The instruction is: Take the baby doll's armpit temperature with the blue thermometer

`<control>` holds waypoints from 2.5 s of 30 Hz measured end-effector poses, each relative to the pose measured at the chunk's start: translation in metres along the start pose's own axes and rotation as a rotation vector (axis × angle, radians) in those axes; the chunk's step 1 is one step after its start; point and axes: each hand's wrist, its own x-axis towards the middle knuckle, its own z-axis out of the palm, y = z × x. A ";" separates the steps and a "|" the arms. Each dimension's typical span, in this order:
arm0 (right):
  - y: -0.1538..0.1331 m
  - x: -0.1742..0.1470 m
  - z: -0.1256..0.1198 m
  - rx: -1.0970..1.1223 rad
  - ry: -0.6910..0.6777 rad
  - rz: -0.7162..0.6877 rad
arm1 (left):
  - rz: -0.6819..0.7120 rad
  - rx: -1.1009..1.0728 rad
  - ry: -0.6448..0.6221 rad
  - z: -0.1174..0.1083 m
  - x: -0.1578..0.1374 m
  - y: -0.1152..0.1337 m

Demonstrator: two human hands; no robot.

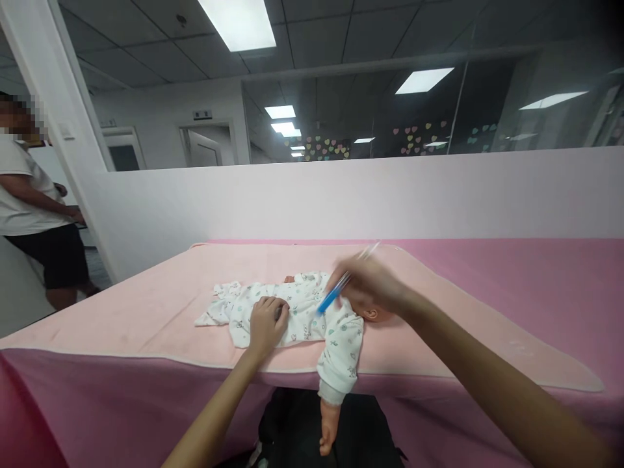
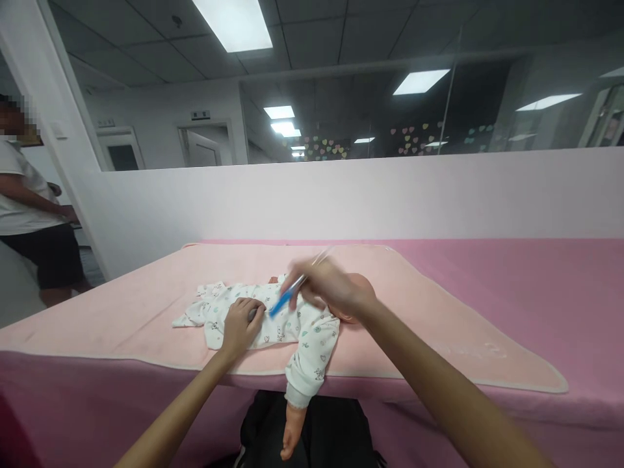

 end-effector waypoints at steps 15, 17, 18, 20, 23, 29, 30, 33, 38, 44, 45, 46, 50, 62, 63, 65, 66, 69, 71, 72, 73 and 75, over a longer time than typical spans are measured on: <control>0.022 0.019 -0.013 -0.101 0.218 -0.159 | -0.003 0.012 0.015 0.001 -0.001 0.000; 0.016 0.019 -0.012 0.014 0.337 -0.199 | 0.001 0.012 0.015 0.001 -0.001 0.000; 0.015 0.017 -0.010 0.032 0.358 -0.202 | 0.003 0.012 0.016 0.001 0.000 0.000; 0.018 0.012 -0.003 -0.008 0.312 -0.160 | 0.008 0.010 0.012 0.000 0.000 0.000; 0.028 0.008 -0.001 -0.071 0.251 -0.123 | 0.004 0.010 0.004 0.000 0.001 0.000; 0.052 0.007 -0.011 -0.191 0.147 -0.073 | 0.005 0.004 0.012 0.000 0.000 -0.001; 0.059 0.002 -0.008 -0.230 0.104 -0.050 | 0.005 0.002 0.014 0.000 0.000 -0.001; 0.084 -0.022 -0.004 -0.294 0.013 0.020 | -0.003 0.003 0.017 0.000 0.001 0.000; 0.124 -0.058 -0.037 -0.206 0.216 0.292 | -0.004 0.006 0.006 0.001 0.001 -0.001; 0.155 -0.084 -0.081 -0.205 0.484 0.472 | -0.041 -0.002 0.015 0.001 0.002 -0.003; 0.158 -0.088 -0.088 -0.247 0.533 0.464 | -0.082 -0.011 0.023 0.001 0.006 -0.002; 0.159 -0.091 -0.095 -0.314 0.579 0.448 | -0.137 -0.028 0.036 0.001 0.010 -0.001; 0.159 -0.100 -0.112 -0.705 0.761 0.422 | -0.277 -0.048 0.134 0.005 0.035 0.023; 0.151 0.019 0.028 -0.877 0.688 -0.345 | 0.278 0.184 0.060 0.088 0.040 0.072; 0.157 0.026 0.034 -0.868 0.677 -0.368 | 0.249 0.178 0.087 0.090 0.038 0.068; 0.168 0.032 0.040 -0.810 0.687 -0.384 | 0.207 0.150 0.113 0.090 0.033 0.063; 0.173 0.031 0.041 -0.766 0.697 -0.388 | 0.196 0.135 0.113 0.089 0.032 0.063; 0.182 0.025 0.040 -0.642 0.709 -0.398 | 0.197 0.123 0.106 0.086 0.029 0.067; 0.184 0.021 0.038 -0.601 0.713 -0.378 | 0.201 0.132 0.114 0.084 0.029 0.071; 0.185 0.020 0.037 -0.589 0.719 -0.359 | 0.199 0.132 0.123 0.084 0.029 0.073; 0.186 0.019 0.036 -0.580 0.726 -0.339 | 0.192 0.127 0.132 0.083 0.028 0.074; 0.187 0.019 0.035 -0.558 0.738 -0.309 | 0.174 0.100 0.140 0.081 0.028 0.076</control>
